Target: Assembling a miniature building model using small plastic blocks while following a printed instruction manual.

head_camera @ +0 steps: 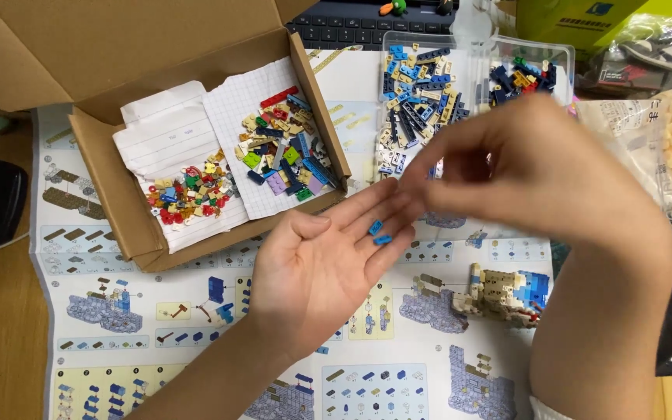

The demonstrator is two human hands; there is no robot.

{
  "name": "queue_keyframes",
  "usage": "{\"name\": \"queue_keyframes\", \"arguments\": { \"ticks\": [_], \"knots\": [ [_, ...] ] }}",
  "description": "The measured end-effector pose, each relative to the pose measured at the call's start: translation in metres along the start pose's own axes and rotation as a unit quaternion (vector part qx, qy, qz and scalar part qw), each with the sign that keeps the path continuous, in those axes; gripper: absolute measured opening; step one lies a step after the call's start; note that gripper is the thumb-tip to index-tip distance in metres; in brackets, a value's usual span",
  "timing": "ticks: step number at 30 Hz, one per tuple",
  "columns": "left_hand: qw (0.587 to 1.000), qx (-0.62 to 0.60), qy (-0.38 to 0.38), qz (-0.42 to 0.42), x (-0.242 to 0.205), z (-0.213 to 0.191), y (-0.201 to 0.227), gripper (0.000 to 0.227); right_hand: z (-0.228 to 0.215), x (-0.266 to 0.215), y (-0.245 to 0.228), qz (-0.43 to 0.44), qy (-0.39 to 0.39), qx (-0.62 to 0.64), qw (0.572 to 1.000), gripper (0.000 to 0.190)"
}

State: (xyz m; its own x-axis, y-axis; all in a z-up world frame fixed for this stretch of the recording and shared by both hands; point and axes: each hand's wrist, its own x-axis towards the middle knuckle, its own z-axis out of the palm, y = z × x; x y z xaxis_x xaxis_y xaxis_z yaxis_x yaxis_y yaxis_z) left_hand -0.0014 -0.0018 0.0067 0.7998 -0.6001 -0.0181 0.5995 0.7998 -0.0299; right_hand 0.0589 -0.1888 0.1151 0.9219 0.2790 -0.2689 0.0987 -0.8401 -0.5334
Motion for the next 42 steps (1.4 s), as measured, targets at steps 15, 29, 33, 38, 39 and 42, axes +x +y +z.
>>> {"name": "queue_keyframes", "arguments": {
  "ticks": [15,29,33,38,39,42],
  "knots": [
    [1.0,0.002,0.011,0.005,-0.001,0.001,-0.002,0.059,0.051,0.06,0.072,-0.046,0.289,-0.258,0.921,0.012],
    [1.0,-0.003,0.007,0.007,-0.001,0.0,-0.002,0.059,0.051,0.058,0.064,-0.014,0.276,-0.232,0.933,0.014],
    [1.0,0.016,0.014,0.007,-0.001,0.003,-0.001,0.059,0.053,0.059,0.065,-0.001,0.286,-0.223,0.932,0.014],
    [1.0,0.023,0.016,0.008,-0.001,0.004,0.0,0.06,0.052,0.058,0.063,0.007,0.29,-0.203,0.935,0.014],
    [0.999,0.033,0.018,0.008,-0.001,0.004,0.0,0.059,0.052,0.057,0.064,-0.013,0.301,-0.202,0.932,0.016],
    [0.999,0.042,0.018,0.003,-0.002,0.007,0.0,0.058,0.036,0.039,0.05,-0.045,0.336,-0.175,0.925,0.013]
  ]
}}
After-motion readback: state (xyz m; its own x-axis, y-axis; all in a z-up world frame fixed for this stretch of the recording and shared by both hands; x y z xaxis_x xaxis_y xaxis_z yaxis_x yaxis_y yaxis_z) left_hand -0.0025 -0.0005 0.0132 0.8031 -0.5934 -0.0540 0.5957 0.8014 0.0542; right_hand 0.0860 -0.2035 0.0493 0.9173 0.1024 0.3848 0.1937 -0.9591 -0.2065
